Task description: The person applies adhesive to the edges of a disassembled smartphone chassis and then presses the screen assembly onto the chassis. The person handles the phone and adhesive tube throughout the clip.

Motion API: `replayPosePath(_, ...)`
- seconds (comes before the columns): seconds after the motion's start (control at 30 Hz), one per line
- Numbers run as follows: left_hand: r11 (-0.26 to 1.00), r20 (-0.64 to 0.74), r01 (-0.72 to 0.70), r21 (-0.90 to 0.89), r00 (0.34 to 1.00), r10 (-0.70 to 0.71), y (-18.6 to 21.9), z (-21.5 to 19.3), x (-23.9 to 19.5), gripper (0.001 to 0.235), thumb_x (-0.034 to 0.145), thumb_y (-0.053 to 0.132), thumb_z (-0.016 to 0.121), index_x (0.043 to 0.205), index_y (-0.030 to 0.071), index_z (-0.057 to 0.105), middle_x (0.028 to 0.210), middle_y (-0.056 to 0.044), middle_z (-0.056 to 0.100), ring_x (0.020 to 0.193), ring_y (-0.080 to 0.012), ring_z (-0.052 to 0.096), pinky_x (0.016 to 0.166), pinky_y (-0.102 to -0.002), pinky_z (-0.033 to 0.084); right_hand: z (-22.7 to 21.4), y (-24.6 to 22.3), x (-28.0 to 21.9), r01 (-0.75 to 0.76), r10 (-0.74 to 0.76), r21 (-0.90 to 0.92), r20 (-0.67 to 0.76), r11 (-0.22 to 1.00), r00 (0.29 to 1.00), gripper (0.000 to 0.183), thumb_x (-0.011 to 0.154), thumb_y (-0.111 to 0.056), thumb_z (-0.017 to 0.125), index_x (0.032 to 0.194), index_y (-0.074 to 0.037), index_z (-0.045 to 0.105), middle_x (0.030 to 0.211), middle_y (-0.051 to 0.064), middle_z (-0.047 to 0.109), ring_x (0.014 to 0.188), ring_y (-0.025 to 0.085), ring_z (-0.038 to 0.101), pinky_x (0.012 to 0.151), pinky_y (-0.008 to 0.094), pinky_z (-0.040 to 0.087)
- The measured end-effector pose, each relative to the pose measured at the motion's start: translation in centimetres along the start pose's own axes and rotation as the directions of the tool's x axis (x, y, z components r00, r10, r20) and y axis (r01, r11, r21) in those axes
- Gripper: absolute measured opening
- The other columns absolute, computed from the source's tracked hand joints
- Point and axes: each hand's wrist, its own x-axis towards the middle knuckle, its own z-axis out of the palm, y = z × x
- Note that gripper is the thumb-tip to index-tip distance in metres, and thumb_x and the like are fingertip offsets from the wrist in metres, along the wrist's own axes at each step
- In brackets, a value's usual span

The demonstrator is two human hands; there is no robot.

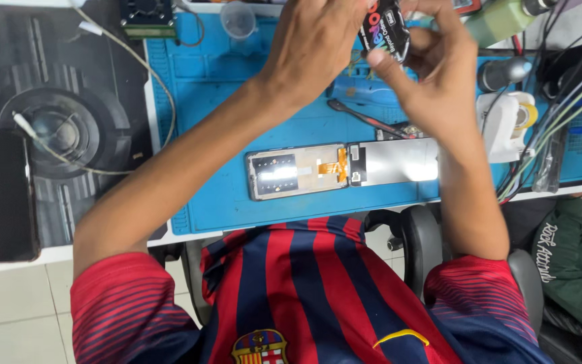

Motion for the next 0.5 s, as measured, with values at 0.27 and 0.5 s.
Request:
replayPosePath(0.27,0.993,0.188,-0.033,-0.111,0.981,0.053,-1.3,-2.7,0.1,0.009,0.11,0.01,0.06,0.117,0.005,0.061,0.101,-0.013,0.066,0.087,-0.0307,0.067,0.073,-0.044,0.054,0.7,-1.4,1.6,0.059,-0.064,-0.129,-0.038,0.99,0.997,0.017,0.096,0.011,0.073,0.111,0.006,0.064,0.099,0.002,0.069,0.089,0.008,0.065,0.08,0.021,0.052)
replayPosePath(0.5,0.949,0.262,0.079,-0.305,0.965,0.004,-2.4,-4.4,0.5,0.023,0.104,0.023,0.067,0.107,0.0,0.065,0.084,-0.013,0.07,0.073,-0.0264,0.069,0.062,-0.041,0.053,0.0,0.9,1.9,0.268,-0.249,-0.158,0.127,0.95,0.96,0.015,0.109,0.018,0.07,0.119,0.01,0.063,0.113,0.009,0.067,0.104,0.012,0.064,0.094,0.025,0.055)
